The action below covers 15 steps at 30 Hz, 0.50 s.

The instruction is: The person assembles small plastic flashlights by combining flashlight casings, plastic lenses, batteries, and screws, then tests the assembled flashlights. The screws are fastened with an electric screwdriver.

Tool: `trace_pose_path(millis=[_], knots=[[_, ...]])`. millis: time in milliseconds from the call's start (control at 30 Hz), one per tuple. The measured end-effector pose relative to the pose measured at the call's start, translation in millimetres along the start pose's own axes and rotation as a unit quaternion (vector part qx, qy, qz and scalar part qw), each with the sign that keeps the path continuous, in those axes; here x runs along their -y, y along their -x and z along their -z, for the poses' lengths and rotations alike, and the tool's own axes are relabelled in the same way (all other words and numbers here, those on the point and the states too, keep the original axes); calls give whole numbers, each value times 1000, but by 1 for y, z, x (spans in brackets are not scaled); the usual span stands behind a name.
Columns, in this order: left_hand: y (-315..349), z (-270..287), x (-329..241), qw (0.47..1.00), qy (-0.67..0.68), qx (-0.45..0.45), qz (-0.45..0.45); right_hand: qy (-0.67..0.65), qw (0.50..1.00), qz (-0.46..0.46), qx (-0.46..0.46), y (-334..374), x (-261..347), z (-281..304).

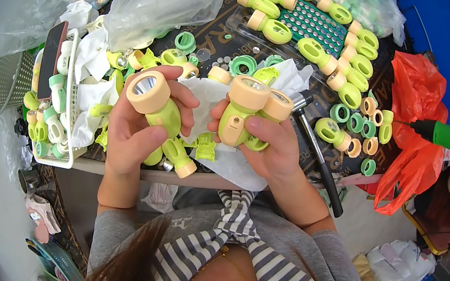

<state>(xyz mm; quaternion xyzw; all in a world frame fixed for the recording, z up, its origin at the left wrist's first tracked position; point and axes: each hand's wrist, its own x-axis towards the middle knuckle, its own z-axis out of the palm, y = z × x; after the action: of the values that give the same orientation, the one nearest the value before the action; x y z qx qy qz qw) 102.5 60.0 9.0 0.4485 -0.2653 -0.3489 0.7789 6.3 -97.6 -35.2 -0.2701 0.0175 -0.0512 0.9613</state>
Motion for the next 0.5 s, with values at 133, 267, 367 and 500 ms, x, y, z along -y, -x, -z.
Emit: trace_pose_path(millis=[133, 267, 367, 500], knots=[[1, 1, -1, 1000, -19, -6, 1, 1, 1000, 3, 5, 0, 0, 0], [1, 0, -1, 1000, -20, 0, 3, 0, 1000, 1, 1, 1, -1, 1], [-1, -8, -2, 995, -64, -73, 12, 0, 1000, 2, 1, 0, 0, 1], [0, -7, -1, 996, -58, -72, 12, 3, 1000, 1, 3, 0, 1, -1]])
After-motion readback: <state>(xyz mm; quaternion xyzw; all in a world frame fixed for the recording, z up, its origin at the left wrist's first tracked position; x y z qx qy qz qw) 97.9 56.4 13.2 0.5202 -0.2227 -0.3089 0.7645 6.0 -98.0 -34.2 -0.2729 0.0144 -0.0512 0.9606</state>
